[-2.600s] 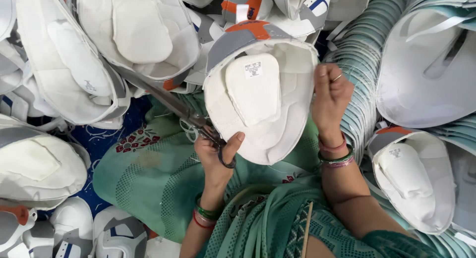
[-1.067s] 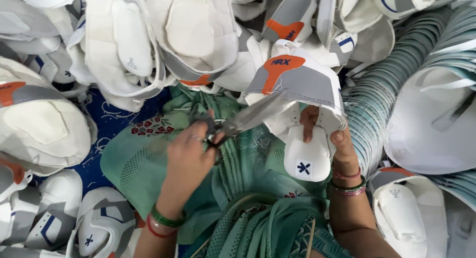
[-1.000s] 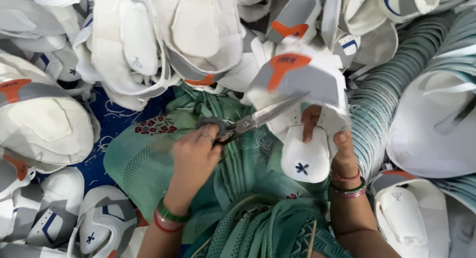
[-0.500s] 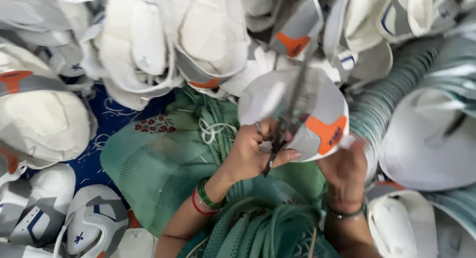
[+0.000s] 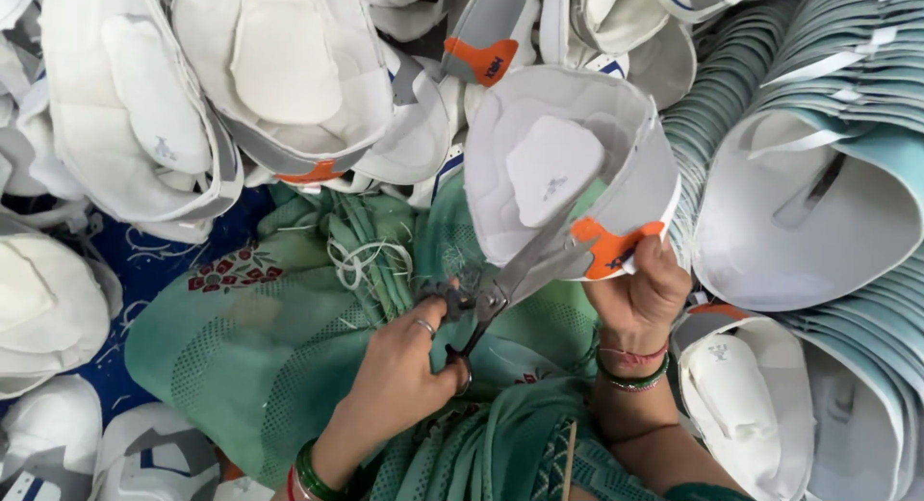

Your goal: The person trims excess material and loose threads from shoe uppers using a pair of scissors.

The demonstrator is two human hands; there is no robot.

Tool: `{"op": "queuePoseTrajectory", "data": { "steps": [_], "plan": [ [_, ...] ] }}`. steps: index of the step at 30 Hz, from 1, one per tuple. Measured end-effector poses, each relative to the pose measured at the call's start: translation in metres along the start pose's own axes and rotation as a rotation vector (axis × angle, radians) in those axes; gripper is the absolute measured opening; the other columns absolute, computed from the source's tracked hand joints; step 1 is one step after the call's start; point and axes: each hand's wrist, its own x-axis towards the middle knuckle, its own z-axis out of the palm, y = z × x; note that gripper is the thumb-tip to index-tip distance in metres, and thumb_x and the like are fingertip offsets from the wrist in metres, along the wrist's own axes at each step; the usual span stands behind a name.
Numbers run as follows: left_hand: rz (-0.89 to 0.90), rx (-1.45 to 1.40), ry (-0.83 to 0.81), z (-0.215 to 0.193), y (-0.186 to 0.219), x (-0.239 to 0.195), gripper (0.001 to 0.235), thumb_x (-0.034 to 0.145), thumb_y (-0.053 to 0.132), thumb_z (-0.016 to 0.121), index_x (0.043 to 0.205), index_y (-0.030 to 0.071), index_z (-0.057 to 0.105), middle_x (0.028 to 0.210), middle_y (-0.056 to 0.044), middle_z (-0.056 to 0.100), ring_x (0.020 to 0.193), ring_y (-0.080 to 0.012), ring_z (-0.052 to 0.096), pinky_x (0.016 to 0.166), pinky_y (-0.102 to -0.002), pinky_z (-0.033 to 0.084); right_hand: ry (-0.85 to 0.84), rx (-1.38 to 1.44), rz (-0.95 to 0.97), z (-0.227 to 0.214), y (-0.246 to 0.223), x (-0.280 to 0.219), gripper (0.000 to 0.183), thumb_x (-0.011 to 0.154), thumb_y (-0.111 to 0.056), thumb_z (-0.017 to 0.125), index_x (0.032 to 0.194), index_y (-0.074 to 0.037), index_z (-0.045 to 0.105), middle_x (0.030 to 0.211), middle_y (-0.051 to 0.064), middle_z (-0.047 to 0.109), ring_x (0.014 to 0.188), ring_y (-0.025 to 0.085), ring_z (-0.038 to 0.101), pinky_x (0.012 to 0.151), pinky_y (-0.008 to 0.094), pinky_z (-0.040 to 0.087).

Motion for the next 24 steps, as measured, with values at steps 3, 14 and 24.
{"op": "queuePoseTrajectory", "data": {
  "steps": [3,14,24],
  "plan": [
    [-0.005,0.028,-0.020,-0.005,0.008,0.001,0.061,0.065,0.010,0.083,0.118,-0.005,0.058,0.108,-0.024,0.070,0.096,-0.0439,0.068,0.081,-0.048,0.056,-0.110,-0.092,0.005,0.001,-0.001,-0.005,0.069,0.102,-0.011,0.071,0.162,0.000,0.039,0.149,0.016,0.059,0.137,0.036,0.057,0.120,0.058,0.041],
    [-0.209,-0.117,-0.108,0.010,0.001,-0.012,0.040,0.078,0.005,0.073,0.117,0.007,0.067,0.086,-0.020,0.072,0.072,-0.0337,0.074,0.064,-0.041,0.056,-0.078,-0.066,-0.037,0.010,0.005,-0.004,0.066,0.104,-0.015,0.072,0.158,0.002,0.039,0.152,0.015,0.054,0.143,0.035,0.051,0.125,0.060,0.035],
    [0.184,0.374,0.392,-0.015,-0.013,-0.010,0.038,0.072,0.000,0.066,0.110,-0.003,0.061,0.112,-0.019,0.070,0.095,-0.0400,0.067,0.085,-0.049,0.055,-0.057,-0.174,-0.161,0.010,0.002,-0.023,0.075,0.100,-0.021,0.076,0.162,-0.004,0.038,0.157,0.013,0.048,0.154,0.034,0.042,0.131,0.061,0.027]
  ]
}}
